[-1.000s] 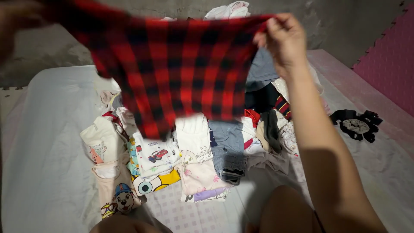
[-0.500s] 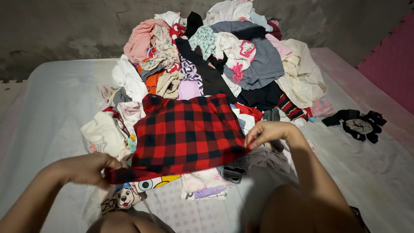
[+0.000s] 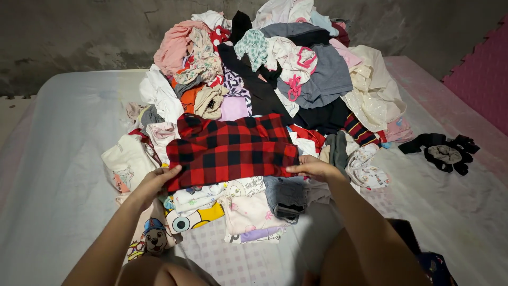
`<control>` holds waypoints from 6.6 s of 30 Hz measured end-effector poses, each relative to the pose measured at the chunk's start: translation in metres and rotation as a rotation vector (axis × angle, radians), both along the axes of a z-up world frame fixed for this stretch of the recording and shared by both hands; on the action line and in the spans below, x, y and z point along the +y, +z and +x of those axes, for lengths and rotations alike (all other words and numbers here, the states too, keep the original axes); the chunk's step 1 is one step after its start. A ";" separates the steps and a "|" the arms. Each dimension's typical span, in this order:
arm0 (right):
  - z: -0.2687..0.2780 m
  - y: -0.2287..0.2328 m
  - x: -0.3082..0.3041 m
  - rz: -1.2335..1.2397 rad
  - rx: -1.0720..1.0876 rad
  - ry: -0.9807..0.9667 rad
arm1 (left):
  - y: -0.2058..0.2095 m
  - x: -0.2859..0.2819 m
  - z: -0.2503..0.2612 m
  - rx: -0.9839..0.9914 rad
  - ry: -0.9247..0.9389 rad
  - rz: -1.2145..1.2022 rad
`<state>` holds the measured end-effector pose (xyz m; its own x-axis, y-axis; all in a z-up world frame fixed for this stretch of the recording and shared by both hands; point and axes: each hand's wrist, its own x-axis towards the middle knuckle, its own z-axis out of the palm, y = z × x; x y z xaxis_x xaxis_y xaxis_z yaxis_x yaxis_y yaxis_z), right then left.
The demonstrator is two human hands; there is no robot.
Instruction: The person sits on a bed and folds various pieces of children's clothing, including shirts, pants, and a plaid garment. They pick up each item, unfold it, smooth it out, and fold it into a neat stack on the bed.
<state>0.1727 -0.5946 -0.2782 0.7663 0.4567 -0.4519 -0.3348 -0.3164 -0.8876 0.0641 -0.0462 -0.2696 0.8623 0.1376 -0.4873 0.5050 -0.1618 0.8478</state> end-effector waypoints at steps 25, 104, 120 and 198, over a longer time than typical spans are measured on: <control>-0.015 0.030 0.014 -0.824 -0.950 -0.227 | -0.002 0.035 -0.008 -0.082 -0.238 0.281; -0.108 0.088 0.240 0.072 -1.389 0.261 | -0.004 -0.016 -0.015 -0.115 0.311 -0.326; -0.069 0.085 0.184 -0.175 -1.478 -0.017 | 0.028 -0.011 0.003 -0.279 0.045 0.366; -0.174 0.082 0.280 0.052 -1.506 0.106 | 0.087 -0.070 -0.098 -0.549 -0.088 0.489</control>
